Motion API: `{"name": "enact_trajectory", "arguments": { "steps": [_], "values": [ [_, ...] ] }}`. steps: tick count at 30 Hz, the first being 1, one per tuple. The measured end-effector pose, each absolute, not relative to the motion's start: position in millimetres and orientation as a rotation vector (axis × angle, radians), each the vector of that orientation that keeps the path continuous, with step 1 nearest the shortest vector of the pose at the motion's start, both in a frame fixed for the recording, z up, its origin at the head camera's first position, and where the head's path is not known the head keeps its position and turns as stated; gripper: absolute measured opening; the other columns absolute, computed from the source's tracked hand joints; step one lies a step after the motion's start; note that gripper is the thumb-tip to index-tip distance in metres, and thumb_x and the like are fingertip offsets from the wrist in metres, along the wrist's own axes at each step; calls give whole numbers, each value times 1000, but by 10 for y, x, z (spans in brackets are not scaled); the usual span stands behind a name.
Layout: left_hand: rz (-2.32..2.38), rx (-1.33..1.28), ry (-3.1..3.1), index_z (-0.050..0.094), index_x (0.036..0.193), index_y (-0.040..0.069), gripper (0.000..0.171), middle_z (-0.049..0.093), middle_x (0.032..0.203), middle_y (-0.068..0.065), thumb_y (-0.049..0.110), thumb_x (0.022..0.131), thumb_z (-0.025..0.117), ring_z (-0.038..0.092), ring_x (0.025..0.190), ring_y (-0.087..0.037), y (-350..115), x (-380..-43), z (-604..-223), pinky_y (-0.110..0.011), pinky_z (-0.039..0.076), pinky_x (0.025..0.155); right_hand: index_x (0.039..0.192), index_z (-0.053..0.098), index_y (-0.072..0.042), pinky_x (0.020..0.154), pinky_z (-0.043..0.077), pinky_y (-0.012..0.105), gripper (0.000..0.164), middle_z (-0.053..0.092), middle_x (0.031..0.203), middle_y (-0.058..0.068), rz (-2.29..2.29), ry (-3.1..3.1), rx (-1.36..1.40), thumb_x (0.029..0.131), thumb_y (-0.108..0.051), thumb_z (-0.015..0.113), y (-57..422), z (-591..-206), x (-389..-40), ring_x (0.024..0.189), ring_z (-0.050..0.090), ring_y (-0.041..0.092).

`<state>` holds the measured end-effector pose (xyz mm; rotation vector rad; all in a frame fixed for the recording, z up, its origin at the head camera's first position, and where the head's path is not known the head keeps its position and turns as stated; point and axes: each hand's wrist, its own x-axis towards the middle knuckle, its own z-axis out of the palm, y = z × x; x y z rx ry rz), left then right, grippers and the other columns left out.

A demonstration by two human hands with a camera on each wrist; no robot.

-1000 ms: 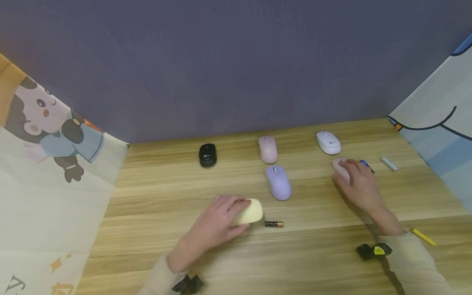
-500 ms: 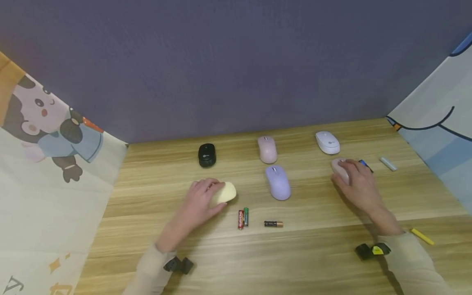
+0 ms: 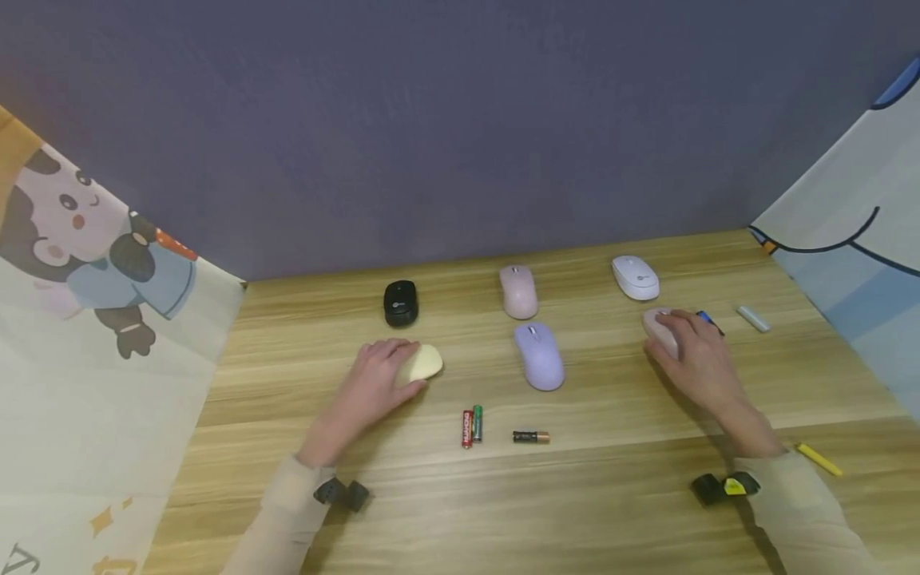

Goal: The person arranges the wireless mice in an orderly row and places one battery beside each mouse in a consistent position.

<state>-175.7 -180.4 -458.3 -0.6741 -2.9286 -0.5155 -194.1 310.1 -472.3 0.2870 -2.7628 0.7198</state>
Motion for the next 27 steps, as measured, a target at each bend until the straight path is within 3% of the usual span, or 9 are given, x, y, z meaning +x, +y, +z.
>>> {"name": "enact_trajectory", "arguments": {
  "steps": [6, 11, 21, 27],
  "values": [
    [-483, -688, -2981, 59, 139, -1, 66, 64, 137, -20, 35, 88, 82, 60, 124, -39, -1815, -1768, -4585, -65, 39, 114, 130, 58, 10, 102, 34, 74, 43, 51, 135, 39, 724, -2746, 294, 96, -13, 71, 3105, -4732, -1947, 123, 44, 60],
    [-472, -735, -3002, 59, 140, 0, 63, 62, 139, -19, 28, 89, 81, 59, 125, -38, -1825, -1780, -4568, -61, 41, 112, 130, 58, 10, 101, 34, 74, 43, 52, 135, 39, 727, -2745, 299, 95, -12, 71, 3105, -4734, -1947, 123, 45, 60],
    [-454, -878, -2964, 60, 141, 3, 63, 54, 149, -21, -8, 80, 73, 52, 138, -40, -1835, -1759, -4557, -61, 43, 113, 128, 58, 12, 100, 35, 74, 43, 53, 133, 39, 728, -2724, 312, 93, -8, 72, 3113, -4746, -1954, 121, 46, 59],
    [-590, -902, -2909, 68, 126, 0, 49, 58, 145, -23, -21, 83, 59, 55, 136, -39, -1835, -1735, -4571, -53, 44, 115, 129, 58, 11, 100, 35, 74, 44, 53, 134, 38, 723, -2733, 311, 94, -10, 72, 3117, -4757, -1957, 121, 46, 59]
  ]
}}
